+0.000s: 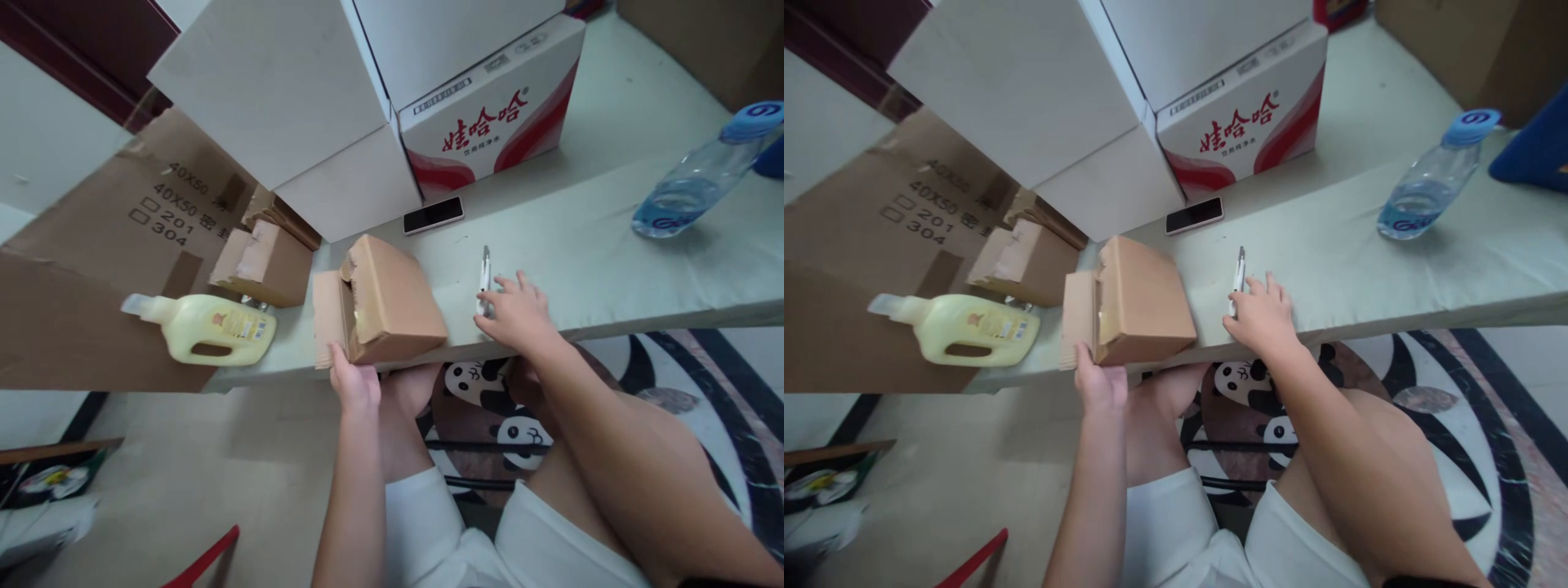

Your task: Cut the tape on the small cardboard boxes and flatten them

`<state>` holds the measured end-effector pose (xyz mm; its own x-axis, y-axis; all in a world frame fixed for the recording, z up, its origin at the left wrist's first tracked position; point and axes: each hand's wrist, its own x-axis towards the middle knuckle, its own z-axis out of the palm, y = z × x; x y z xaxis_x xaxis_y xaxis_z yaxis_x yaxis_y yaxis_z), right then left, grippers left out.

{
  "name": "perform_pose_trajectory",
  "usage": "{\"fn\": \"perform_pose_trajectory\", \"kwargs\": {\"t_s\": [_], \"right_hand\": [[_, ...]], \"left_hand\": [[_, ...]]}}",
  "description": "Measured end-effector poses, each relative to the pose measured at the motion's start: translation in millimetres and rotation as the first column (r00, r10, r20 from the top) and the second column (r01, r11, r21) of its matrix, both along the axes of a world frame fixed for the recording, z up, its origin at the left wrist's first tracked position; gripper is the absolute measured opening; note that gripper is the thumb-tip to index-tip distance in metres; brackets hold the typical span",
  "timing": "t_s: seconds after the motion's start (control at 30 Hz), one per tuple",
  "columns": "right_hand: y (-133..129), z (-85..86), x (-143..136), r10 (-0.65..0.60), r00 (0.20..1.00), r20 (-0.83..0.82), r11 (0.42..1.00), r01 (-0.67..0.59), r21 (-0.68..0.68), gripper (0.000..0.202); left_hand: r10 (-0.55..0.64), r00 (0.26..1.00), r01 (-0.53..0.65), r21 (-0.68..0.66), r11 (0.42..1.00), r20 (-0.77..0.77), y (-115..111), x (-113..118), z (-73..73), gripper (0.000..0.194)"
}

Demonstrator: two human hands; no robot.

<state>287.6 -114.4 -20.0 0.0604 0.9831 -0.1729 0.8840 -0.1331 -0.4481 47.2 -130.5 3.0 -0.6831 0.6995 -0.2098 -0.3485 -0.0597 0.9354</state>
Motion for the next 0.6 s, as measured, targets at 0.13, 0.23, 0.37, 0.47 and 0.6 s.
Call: {"fn": "perform_pose_trajectory", "kwargs": {"t_s": [0.13,0.23,0.37,0.47,0.6], "right_hand": [[-2.4,-3.6,-2.8,0.143,0.988,-0.049,0.99,-0.143,0.003,0.05],[-3.5,-4.1,-6.0,0.202,0.977,-0.07,0.977,-0.196,0.08,0.061],[-4.0,-1.1,-12.1,0.375,0.917,-0.138,0.924,-0.358,0.13,0.054],[-3.8,2.4,-19.4,0.455,0.852,-0.26,0.89,-0.427,0.16,0.053],[-3.4,7.3,-31.0,0.473,0.769,-0.43,0.879,-0.382,0.284,0.054]], "left_hand": [[-0.096,0.995,0.091,-0.157,0.983,-0.029,5.2,-30.3,-21.7,0.034],[-0.131,0.951,0.08,-0.185,0.979,-0.279,3.7,-50.1,-39.5,0.054],[-0.218,0.91,0.141,-0.231,0.963,-0.354,2.1,-60.8,-51.3,0.026],[-0.263,0.898,0.186,-0.236,0.954,-0.353,3.2,-56.7,-51.2,0.034],[-0.352,0.885,0.298,-0.209,0.931,-0.305,5.7,-49.8,-49.2,0.048]]}}
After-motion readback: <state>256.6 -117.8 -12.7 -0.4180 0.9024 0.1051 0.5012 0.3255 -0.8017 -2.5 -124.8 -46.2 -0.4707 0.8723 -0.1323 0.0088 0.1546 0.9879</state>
